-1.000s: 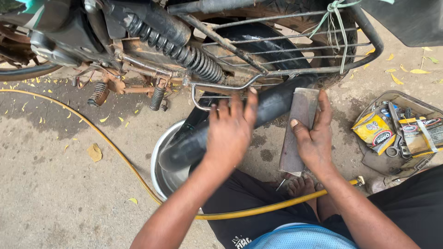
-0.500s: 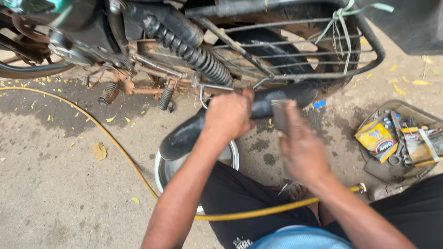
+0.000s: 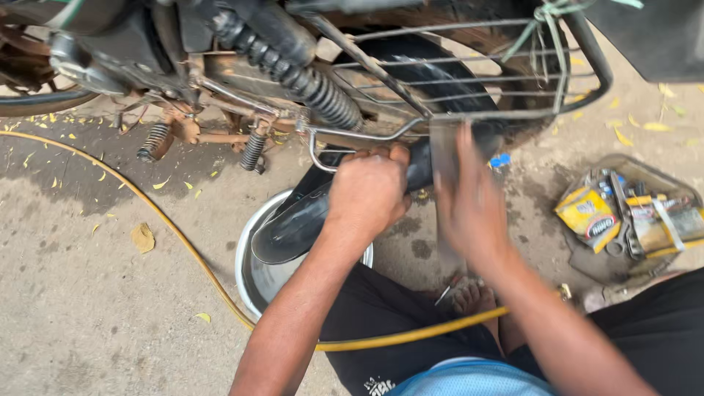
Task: The person scrubs the surface of a motorcycle inner tube with a metal tool to prepare it for a patch. They then apply glue from a tube onto the prepared area of the inner tube.
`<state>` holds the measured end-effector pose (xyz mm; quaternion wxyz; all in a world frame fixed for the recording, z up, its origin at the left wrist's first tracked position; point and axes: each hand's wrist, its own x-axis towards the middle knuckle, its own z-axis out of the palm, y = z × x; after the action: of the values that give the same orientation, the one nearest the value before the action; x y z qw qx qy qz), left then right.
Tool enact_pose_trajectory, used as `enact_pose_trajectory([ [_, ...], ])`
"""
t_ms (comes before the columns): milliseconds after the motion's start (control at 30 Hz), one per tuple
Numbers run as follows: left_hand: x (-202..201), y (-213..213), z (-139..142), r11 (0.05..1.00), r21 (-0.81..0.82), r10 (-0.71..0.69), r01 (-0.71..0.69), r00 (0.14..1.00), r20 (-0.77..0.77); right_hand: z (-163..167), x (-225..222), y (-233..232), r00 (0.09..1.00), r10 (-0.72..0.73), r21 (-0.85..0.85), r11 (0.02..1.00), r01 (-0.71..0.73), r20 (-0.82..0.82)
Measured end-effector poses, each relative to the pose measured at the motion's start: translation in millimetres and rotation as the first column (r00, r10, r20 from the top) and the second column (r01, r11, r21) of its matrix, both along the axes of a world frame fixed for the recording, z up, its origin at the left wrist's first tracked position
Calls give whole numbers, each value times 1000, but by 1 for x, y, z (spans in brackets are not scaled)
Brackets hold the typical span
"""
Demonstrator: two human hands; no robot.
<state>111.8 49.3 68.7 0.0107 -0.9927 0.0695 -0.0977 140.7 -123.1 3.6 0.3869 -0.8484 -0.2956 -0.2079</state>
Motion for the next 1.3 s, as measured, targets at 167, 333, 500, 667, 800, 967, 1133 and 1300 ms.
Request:
enact_pose_trajectory([
  [167, 0, 2, 3, 999, -38, -14, 13, 1000, -28, 18, 31, -16, 982, -121, 115, 988, 105, 142],
  [333, -6, -3, -3, 1000, -30, 3, -3, 1000, -23, 4, -19, -25, 945, -155, 30, 985, 171, -288],
  [500, -13, -14, -5, 1000, 16, 24, -24, 999, -28, 16, 9, -4, 989, -28, 62, 997, 38, -145],
  [667, -12, -3, 0, 998, -55, 24, -23, 1000, 12, 25, -3, -34, 991, -131, 103, 986, 134, -35],
  [800, -16, -12, -5, 999, -44, -4, 7, 998, 68, 10, -25, -19, 961, 30, -55, 997, -46, -275],
  [967, -11, -9, 0, 999, -41, 30, -32, 999, -37, 21, 19, -8, 989, -81, 80, 994, 72, 123],
  [1133, -9, -2, 2, 994, -82, 55, -68, 986, -155, 8, -31, -21, 886, -177, -122, 983, 137, -428],
  [1300, -9, -11, -2, 998, -23, 54, -55, 997, -63, 21, 16, 6, 976, -57, 24, 998, 64, -209],
])
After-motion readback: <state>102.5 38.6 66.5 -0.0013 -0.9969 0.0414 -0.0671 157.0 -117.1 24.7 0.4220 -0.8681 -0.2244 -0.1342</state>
